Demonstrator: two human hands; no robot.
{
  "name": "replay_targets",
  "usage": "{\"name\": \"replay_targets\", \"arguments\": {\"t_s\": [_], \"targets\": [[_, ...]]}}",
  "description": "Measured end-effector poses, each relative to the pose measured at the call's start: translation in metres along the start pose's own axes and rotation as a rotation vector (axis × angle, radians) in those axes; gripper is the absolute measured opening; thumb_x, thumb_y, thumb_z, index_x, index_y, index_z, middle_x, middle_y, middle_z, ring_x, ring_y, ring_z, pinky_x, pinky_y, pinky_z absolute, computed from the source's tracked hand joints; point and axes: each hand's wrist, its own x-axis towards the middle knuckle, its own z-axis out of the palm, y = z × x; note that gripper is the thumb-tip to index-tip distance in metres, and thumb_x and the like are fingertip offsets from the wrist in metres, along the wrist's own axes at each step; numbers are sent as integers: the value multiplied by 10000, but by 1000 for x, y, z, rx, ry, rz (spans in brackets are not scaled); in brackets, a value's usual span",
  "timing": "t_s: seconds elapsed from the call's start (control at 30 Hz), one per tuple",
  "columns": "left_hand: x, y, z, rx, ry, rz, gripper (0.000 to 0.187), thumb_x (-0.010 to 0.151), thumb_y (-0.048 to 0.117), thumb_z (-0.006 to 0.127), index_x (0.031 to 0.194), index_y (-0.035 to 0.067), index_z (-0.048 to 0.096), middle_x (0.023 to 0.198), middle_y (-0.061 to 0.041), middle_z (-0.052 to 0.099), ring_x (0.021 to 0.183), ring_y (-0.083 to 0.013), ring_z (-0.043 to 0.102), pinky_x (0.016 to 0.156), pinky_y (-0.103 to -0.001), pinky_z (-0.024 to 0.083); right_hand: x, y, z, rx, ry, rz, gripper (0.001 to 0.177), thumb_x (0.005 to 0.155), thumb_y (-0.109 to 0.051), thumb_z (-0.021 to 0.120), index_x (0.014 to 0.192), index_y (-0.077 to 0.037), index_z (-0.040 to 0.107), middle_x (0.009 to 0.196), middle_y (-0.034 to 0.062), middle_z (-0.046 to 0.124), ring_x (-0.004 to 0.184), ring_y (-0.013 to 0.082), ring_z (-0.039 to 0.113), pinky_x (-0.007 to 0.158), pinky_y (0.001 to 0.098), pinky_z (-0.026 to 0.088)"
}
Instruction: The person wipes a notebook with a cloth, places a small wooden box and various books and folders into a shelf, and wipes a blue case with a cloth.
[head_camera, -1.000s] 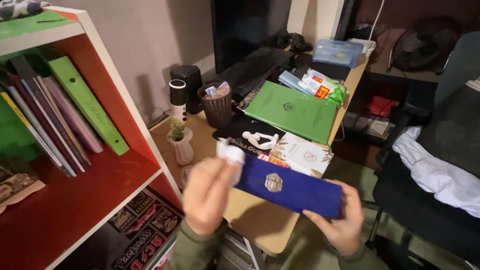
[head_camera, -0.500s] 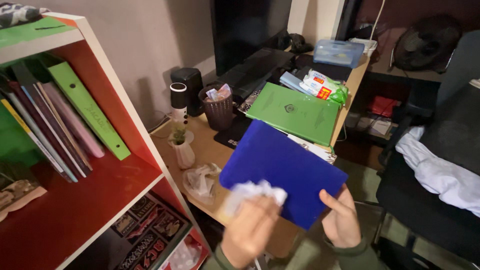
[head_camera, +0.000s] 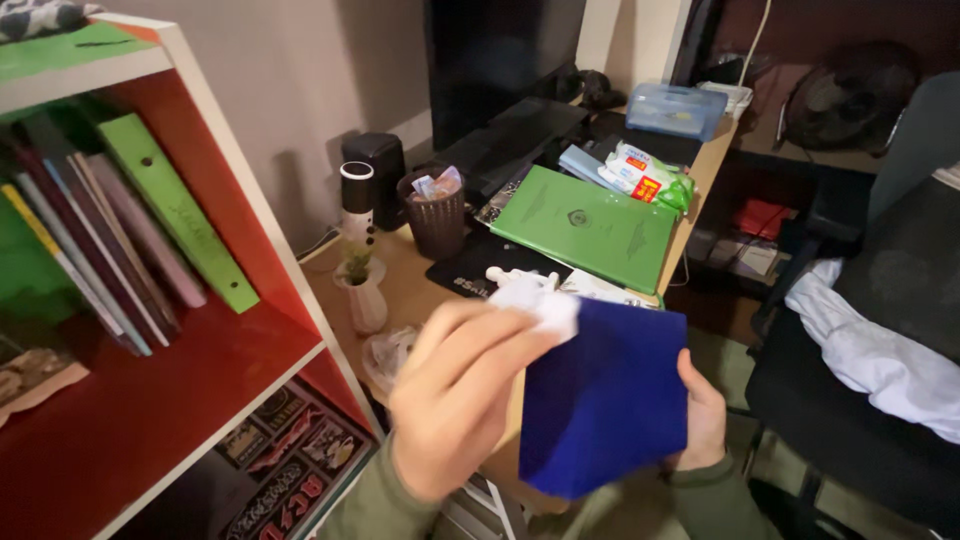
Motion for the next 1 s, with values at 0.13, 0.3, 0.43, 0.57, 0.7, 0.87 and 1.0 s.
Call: {"name": "replay_targets", "arguments": {"t_s": [0.13, 0.3, 0.43, 0.57, 0.7, 0.87, 1.0], "targets": [[8, -2, 12, -152, -98, 73, 309, 661, -60, 576, 964, -2, 591, 933, -106, 577, 875, -272, 577, 783, -336, 492, -1, 4, -9, 58, -16, -19, 428, 911, -303, 390, 1211, -2, 439, 1155, 158, 513, 1009, 282, 518, 864, 394, 393], [-11, 8, 15, -245, -260, 225, 274, 703, -8, 598, 974, -34, 568, 973, -133, 567, 904, -279, 570, 808, -350, 489, 10, -6, -17, -34, 98, -119, 420, 912, -309, 391, 1189, 0, 460, 1141, 142, 530, 1015, 264, 512, 887, 379, 386], [-34, -5, 0, -624, -439, 59, 205, 739, -60, 561, 934, 0, 578, 943, -93, 585, 893, -238, 573, 827, -310, 476, 13, -11, -17, -16, 120, -126, 399, 913, -282, 392, 1213, -28, 459, 1172, 118, 520, 1053, 253, 499, 906, 390, 368], [-62, -35, 5, -635, -125, -524, 240, 684, -73, 520, 876, 8, 639, 892, -51, 620, 828, -157, 590, 723, -231, 470, 17, -12, -11, 67, 71, -201, 395, 925, -274, 385, 1249, -54, 435, 1240, 103, 485, 1122, 262, 466, 957, 422, 331], [-82, -87, 15, -580, 121, -885, 199, 758, -26, 574, 951, -27, 624, 955, -48, 591, 857, -109, 558, 746, -215, 436, 11, -11, 4, -49, 151, -280, 413, 914, -285, 363, 1265, -73, 418, 1291, 86, 453, 1173, 258, 428, 987, 429, 302], [-107, -133, 41, -655, -233, -935, 342, 774, 84, 592, 1101, 1, 537, 1019, -87, 596, 884, -138, 557, 768, -252, 454, 3, 0, 23, -167, 276, -280, 442, 892, -326, 373, 1279, -113, 398, 1308, 63, 431, 1186, 255, 411, 977, 453, 301], [-116, -124, 36, -63, -495, -462, 558, 738, 305, 665, 1129, -48, 483, 1088, -223, 547, 1019, -328, 534, 868, -368, 412, -4, 18, 39, -224, 226, -248, 504, 878, -380, 378, 1313, -126, 362, 1349, 66, 399, 1214, 274, 388, 980, 491, 276]]}}
